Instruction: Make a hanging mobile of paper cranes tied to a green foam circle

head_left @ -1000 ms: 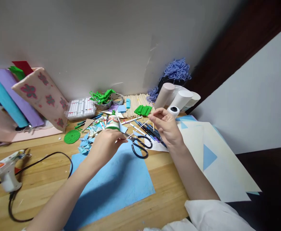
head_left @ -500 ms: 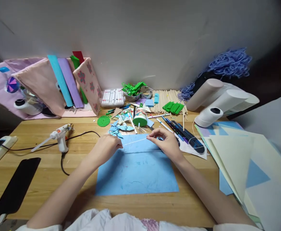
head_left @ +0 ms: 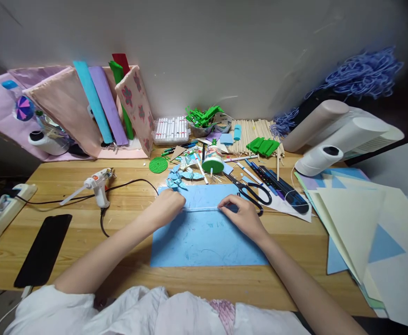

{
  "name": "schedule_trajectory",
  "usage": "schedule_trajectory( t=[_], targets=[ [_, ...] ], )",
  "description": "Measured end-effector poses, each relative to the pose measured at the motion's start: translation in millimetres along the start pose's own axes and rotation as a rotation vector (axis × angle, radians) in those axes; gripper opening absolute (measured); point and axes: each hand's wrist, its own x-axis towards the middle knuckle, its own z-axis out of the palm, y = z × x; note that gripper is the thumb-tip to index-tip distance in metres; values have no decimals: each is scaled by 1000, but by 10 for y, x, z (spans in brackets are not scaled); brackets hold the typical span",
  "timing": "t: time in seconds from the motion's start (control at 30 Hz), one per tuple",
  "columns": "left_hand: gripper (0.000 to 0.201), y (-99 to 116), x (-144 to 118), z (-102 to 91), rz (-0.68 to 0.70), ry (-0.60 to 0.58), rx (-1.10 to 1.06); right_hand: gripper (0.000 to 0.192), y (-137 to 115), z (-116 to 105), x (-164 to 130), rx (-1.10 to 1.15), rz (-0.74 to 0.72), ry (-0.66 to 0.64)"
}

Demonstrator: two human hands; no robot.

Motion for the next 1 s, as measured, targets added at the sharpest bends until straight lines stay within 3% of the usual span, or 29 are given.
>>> schedule_trajectory(
  t=[0.2,0.37,0.7,1.0],
  targets=[
    [10,-31,13,34,-44,-29,-50,7,33,2,5,-39,-30,-24],
    [15,-72,36,70,26,-45,-28,6,42,6,-8,-49,-59,-56],
    [21,195,35,-5,154,-86,281,16,93,49,-22,-120,-208,-96],
    [19,209,-36,-85,176,-171,317,25,67,124,-97,-260,-293,-144]
  ],
)
